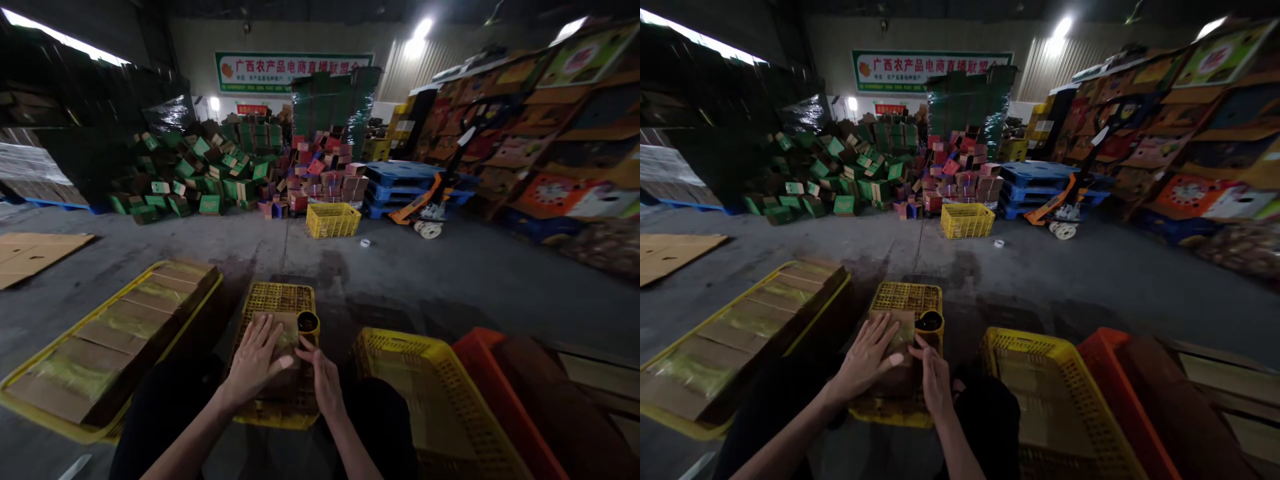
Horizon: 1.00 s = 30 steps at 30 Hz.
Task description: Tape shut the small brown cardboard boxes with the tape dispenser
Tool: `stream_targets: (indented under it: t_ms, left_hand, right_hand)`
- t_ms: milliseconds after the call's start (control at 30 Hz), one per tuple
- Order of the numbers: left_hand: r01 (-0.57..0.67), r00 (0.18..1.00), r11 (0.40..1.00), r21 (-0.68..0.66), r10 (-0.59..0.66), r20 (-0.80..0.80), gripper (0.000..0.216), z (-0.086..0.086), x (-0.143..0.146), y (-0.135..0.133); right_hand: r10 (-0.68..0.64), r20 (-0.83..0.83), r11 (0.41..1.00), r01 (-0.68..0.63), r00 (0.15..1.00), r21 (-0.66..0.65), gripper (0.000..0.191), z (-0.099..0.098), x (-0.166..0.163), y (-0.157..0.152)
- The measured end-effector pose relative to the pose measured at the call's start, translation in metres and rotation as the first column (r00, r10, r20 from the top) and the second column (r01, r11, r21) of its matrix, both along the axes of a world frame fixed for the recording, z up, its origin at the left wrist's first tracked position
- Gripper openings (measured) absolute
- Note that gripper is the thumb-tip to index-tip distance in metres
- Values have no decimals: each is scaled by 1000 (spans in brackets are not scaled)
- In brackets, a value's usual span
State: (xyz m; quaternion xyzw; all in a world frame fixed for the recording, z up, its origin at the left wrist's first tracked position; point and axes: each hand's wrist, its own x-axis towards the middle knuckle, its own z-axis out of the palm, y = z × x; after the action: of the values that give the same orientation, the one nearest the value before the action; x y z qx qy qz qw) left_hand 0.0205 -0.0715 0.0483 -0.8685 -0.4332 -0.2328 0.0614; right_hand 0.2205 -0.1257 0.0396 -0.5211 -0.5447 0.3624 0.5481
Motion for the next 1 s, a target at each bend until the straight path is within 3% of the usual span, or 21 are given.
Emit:
stream_targets:
  t_ms: [133, 333, 567, 700, 833, 1000]
  left_hand:
    - [-11, 1000, 1000, -23, 10, -4, 73, 2, 17, -7]
    - [135, 990, 991, -22, -136, -48, 78, 7, 34, -20]
    - [114, 993, 993, -8, -114, 2, 73, 13, 34, -20]
    - [116, 990, 993, 9, -116, 76, 66, 9, 33, -19]
    - [140, 980, 990, 23, -142, 140, 48, 4, 27, -19]
    - [147, 971, 985, 88, -161, 177, 44, -6, 12, -33]
  right_hand:
    - [-78, -28, 996, 77, 997, -37, 64, -4, 2, 4]
    - [-205, -10, 974, 203, 979, -104, 69, -18, 7, 8]
    - [-66, -67, 998, 68, 996, 18, 64, -3, 0, 22]
    - [54, -7, 998, -54, 999, 8, 65, -2, -3, 29]
    - [11, 24, 999, -12, 1000, 36, 62, -6, -5, 32]
    - [-17, 154, 995, 3, 988, 96, 52, -6, -6, 32]
